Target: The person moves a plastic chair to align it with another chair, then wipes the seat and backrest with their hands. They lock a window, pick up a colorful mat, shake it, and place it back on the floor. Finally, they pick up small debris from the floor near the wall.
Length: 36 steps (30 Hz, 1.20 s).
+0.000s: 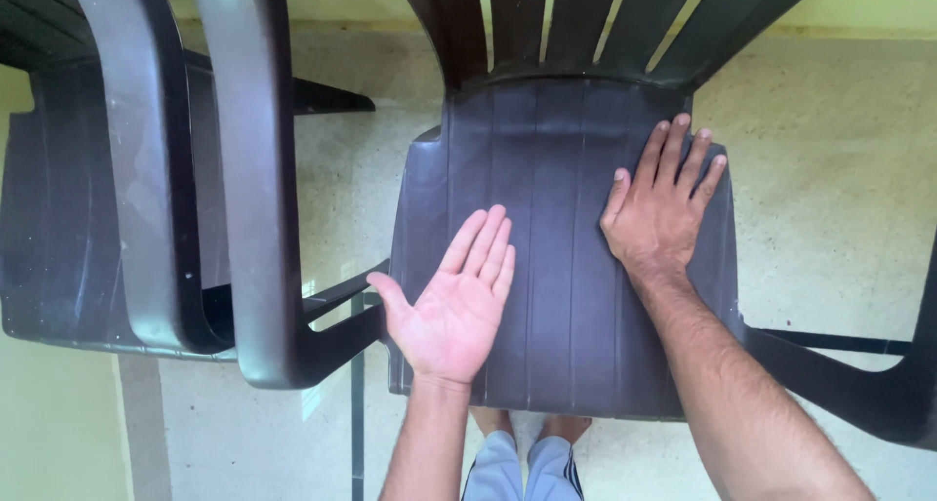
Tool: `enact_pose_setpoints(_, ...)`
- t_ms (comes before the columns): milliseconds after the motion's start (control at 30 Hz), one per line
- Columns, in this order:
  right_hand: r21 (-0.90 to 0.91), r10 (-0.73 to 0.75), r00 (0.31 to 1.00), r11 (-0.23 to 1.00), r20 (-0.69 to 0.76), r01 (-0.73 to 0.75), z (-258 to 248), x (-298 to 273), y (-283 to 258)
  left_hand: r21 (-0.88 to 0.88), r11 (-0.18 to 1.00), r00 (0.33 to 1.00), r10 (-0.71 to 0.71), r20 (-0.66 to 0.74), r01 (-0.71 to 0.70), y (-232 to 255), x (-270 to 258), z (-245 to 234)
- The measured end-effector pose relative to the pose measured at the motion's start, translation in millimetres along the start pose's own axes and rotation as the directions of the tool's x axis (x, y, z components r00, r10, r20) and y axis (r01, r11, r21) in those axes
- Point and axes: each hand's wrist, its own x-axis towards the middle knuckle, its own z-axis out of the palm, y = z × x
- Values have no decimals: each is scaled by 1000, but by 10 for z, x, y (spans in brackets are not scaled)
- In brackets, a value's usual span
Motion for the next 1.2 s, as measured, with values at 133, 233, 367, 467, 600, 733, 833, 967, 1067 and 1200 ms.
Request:
enact_pose_setpoints(133, 5, 1, 1000, 1000, 4, -1, -2, 4, 18, 52, 998, 996, -23, 81, 19, 55, 28, -147)
enact_pose_setpoints(233, 2, 6, 1000, 1000, 5, -6, -22, 17, 28, 938, 344, 984, 175, -16, -45, 183, 92, -319)
enact_pose_setpoints(367, -26, 7, 1000, 1000, 0, -7, 16, 1, -10, 115, -961, 920, 274, 279, 252, 373, 151, -549)
enact_pose_setpoints(467, -20, 9, 1000, 1000, -12, -9, 36, 18, 43, 100, -933, 869, 359, 340, 346, 352, 234, -652)
enact_pose_setpoints(600, -3, 34, 999, 999, -4, -34, -32, 7, -38, 118, -915, 870, 404, 282, 386, 346, 267, -624)
enact_pose_setpoints(733, -130, 176, 984, 975, -27, -178, -92, 70, -439, 48, -906, 867, 416, 273, 419, 299, 326, -630)
enact_pose_setpoints(833, 99, -88, 996, 991, -25, 90, 59, 43, -1091, 25, -903, 872, 422, 248, 429, 335, 297, -637)
enact_pose_setpoints(967, 260, -375, 918, 906, 126, 334, 263, 276, -1183, 65, -904, 884, 427, 190, 422, 332, 288, -704)
enact_pose_setpoints(1067, 193, -268, 956, 951, 117, 243, 202, 370, -837, 94, -912, 887, 409, 214, 398, 349, 286, -717)
enact_pose_setpoints(1200, 54, 28, 999, 998, 32, -30, -59, 153, -275, 88, -919, 891, 394, 225, 385, 325, 303, -697)
